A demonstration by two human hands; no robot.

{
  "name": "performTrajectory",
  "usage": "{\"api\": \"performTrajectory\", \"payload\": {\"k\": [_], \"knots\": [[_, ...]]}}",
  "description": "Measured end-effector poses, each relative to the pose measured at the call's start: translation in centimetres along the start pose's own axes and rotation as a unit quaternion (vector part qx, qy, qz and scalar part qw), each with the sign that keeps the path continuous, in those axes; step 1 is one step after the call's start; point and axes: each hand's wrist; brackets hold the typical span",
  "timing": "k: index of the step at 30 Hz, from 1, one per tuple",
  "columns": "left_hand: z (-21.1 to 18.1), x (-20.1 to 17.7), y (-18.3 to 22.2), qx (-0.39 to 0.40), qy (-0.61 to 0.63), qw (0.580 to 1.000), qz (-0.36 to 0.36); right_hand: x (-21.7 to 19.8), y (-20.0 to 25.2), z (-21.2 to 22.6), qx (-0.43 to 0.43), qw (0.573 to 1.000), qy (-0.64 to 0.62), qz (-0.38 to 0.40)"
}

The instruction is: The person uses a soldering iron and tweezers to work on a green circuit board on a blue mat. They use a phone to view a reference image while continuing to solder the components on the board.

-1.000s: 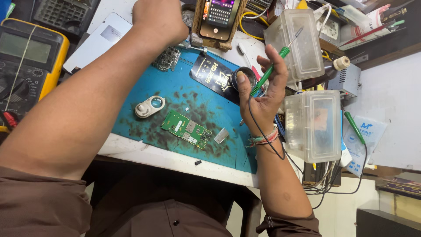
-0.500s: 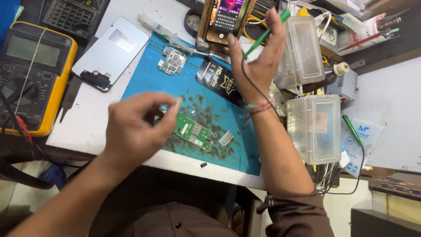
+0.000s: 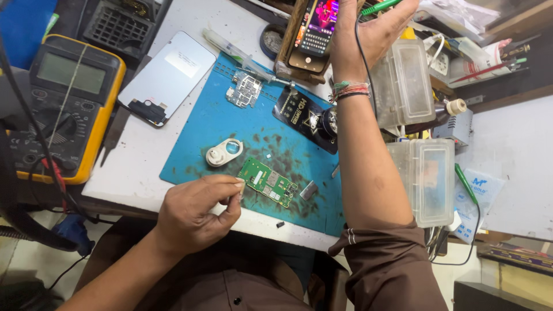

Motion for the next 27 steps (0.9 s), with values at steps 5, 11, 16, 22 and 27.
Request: {"api": "performTrajectory", "payload": {"k": [5,11,16,22,27], "knots": [[-0.3,-0.3,-0.5,0.012,-0.013,1.0,-0.007,-0.6,0.2,1.5,0.096,0.975,-0.201,0.026],[-0.6,-0.2,-0.5,0.022,-0.028,0.999,-0.005,-4.7,3.7,2.7,0.052,0.948,-0.304,0.083],[-1.0,0.2,-0.4,-0.032,0.096,0.994,-0.033,-9.2,6.2,6.5,0.041,0.945,-0.279,0.166],[-1.5,2.3,-0.1,-0.212,0.442,0.866,-0.096,-16.8,12.9,15.2,0.085,0.888,-0.324,0.314],[-2.3,4.0,-0.1,-0.219,0.484,0.839,-0.117,-19.1,15.0,17.8,0.073,0.877,-0.342,0.329]]}}
Point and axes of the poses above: each hand's wrist, its own y-axis away from the middle knuckle, its own x-axis out of the palm, z = x × y, and after that the axes turned 5 degrees about z, right-handed
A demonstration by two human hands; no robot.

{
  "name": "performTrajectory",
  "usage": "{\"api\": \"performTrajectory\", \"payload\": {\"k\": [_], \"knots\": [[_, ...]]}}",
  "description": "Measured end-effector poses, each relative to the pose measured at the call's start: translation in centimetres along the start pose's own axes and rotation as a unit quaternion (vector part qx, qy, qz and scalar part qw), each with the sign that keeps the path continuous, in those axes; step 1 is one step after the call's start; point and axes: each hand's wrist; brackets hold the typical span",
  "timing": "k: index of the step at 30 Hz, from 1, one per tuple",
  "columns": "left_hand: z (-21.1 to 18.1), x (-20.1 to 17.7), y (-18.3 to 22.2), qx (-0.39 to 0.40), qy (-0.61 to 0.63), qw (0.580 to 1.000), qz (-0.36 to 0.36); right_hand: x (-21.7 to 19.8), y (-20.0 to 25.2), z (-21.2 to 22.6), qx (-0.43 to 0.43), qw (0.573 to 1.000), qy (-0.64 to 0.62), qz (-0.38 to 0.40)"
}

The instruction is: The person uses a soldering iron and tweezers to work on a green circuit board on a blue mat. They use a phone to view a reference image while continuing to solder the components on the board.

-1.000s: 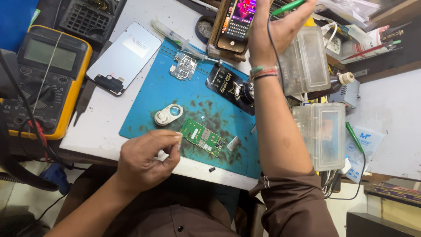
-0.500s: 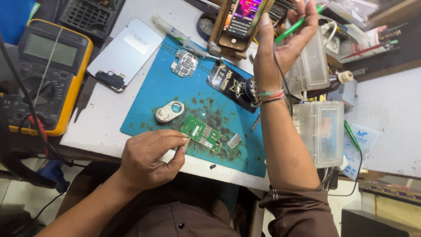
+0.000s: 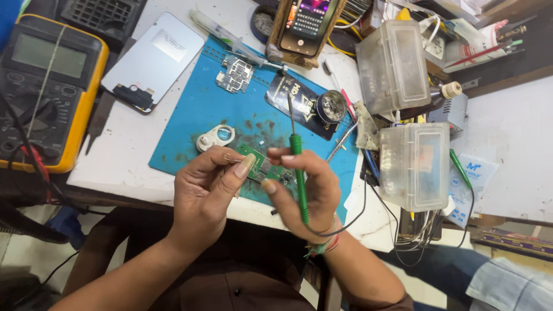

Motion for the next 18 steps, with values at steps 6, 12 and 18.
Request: {"api": "performTrajectory", "payload": {"k": [6,12,18], "knots": [[1.0,0.8,0.8,0.05,-0.046,0.998,0.001,1.4,2.2,0.1,0.027,0.997,-0.033,-0.057],[-0.6,1.1,1.0,0.007,-0.087,0.995,0.042,0.6,1.7,0.3,-0.029,0.993,0.097,-0.06],[-2.4,0.7,-0.7,-0.014,-0.308,0.946,0.102,-1.3,0.7,0.7,-0.075,0.978,0.195,0.007]]}}
Point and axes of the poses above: each hand's wrist, its own y-axis away from the middle knuckle, its own x-axis out of the palm, z = x × y, and after that the axes turned 5 degrees about z, right-handed
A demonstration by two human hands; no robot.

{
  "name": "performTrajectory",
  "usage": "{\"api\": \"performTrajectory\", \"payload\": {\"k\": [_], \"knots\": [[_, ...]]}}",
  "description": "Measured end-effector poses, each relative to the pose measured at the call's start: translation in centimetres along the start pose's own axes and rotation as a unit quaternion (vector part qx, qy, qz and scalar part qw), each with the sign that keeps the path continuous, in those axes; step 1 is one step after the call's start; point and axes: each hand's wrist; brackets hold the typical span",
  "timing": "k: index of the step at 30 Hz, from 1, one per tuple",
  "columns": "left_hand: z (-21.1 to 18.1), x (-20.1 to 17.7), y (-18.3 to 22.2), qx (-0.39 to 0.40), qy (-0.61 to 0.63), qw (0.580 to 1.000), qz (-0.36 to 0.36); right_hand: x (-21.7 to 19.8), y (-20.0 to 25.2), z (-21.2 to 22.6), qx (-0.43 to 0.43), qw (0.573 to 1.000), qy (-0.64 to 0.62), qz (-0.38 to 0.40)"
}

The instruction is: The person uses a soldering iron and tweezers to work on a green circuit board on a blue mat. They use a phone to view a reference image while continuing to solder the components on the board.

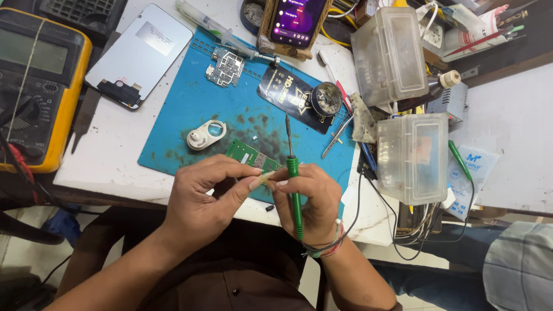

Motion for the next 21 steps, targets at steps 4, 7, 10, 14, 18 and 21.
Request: {"api": "performTrajectory", "payload": {"k": [4,7,10,14,18,21], "knots": [[0.7,-0.8,-0.7,-0.015,0.011,0.999,0.046,-0.2,-0.5,-0.6,-0.001,1.0,0.002,0.015],[1.8,-1.1,-0.7,-0.021,0.113,0.992,0.05,-0.2,-0.9,-1.2,-0.013,0.999,-0.014,0.03],[2.7,-1.5,-0.7,-0.049,0.191,0.98,0.0,0.0,-0.8,-1.7,0.005,0.999,-0.044,0.028],[2.7,-2.7,-0.7,0.044,-0.003,0.996,-0.083,0.8,-0.8,-3.6,0.063,0.988,-0.11,-0.092],[2.2,-2.3,-1.0,0.081,-0.118,0.988,-0.061,0.2,-4.6,-8.5,0.065,0.987,-0.04,-0.143],[1.7,-2.1,-1.1,0.125,-0.165,0.978,-0.036,-0.5,-9.5,-11.6,-0.03,0.989,0.061,-0.131]]}}
Point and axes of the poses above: each hand's wrist, its own y-axis away from the middle knuckle, its own x-axis out of the palm, z = x × y, and after that the axes turned 5 degrees about z, right-handed
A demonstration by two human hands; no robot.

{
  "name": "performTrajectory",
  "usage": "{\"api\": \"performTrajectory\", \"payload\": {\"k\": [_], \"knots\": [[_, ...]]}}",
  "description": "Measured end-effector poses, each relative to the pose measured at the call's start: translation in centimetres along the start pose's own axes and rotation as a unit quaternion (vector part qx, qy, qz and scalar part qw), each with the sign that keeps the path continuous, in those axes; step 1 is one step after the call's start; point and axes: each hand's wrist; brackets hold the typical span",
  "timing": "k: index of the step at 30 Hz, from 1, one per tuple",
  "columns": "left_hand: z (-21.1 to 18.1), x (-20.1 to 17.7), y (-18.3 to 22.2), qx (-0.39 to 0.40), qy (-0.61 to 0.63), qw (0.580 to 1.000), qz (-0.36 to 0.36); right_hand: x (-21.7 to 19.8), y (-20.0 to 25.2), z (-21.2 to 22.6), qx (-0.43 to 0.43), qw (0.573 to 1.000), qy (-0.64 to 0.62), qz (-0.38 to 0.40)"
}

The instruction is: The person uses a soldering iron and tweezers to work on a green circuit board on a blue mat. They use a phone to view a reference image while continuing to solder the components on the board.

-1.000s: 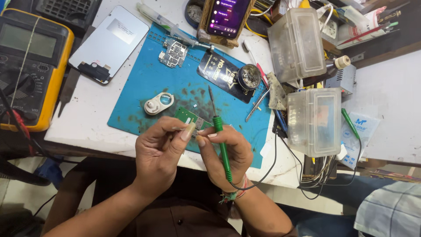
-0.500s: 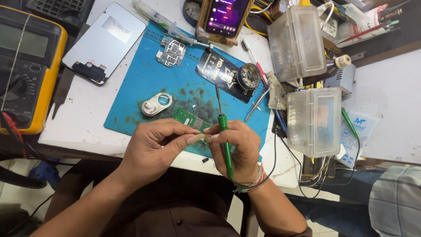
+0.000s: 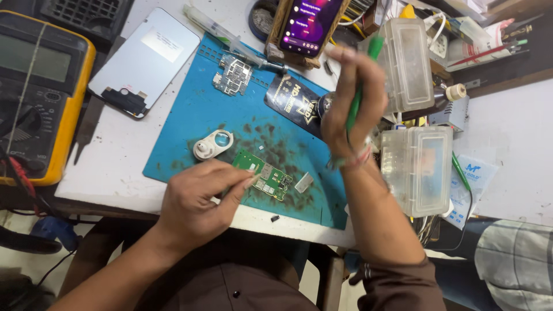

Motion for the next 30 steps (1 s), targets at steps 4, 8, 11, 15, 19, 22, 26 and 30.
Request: {"api": "performTrajectory", "payload": {"k": [4,8,11,15,19,22,26,30], "knots": [[-0.2,-0.2,-0.1,0.022,-0.039,0.999,0.019,0.7,-4.5,-2.2,-0.08,0.987,0.128,0.061],[-0.4,-0.3,-0.2,0.036,-0.062,0.997,0.023,1.4,-6.3,-4.3,-0.102,0.968,0.215,0.084],[-0.4,-0.3,-0.3,0.038,-0.061,0.997,0.026,2.0,-6.9,-5.7,-0.121,0.95,0.272,0.096],[-0.4,-0.3,-0.3,0.031,-0.057,0.997,0.029,1.9,-6.4,-5.4,-0.098,0.967,0.222,0.072],[-0.3,-0.4,-0.5,0.021,-0.053,0.998,0.032,1.9,-4.3,-4.2,-0.057,0.979,0.19,0.046],[-0.4,-0.2,-0.6,0.007,-0.079,0.996,0.034,1.3,-3.2,-4.3,-0.047,0.984,0.161,0.066],[-0.2,0.0,-0.6,0.002,-0.093,0.995,0.041,0.9,-2.1,-4.2,-0.055,0.98,0.168,0.095],[-0.1,0.2,-0.5,-0.01,-0.091,0.995,0.035,0.9,-1.7,-4.0,-0.063,0.974,0.184,0.119]]}}
Point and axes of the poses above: each hand's wrist, its own y-axis away from the middle knuckle, its own x-axis out of the palm, z = x × y, and after that the axes turned 5 degrees about z, right-handed
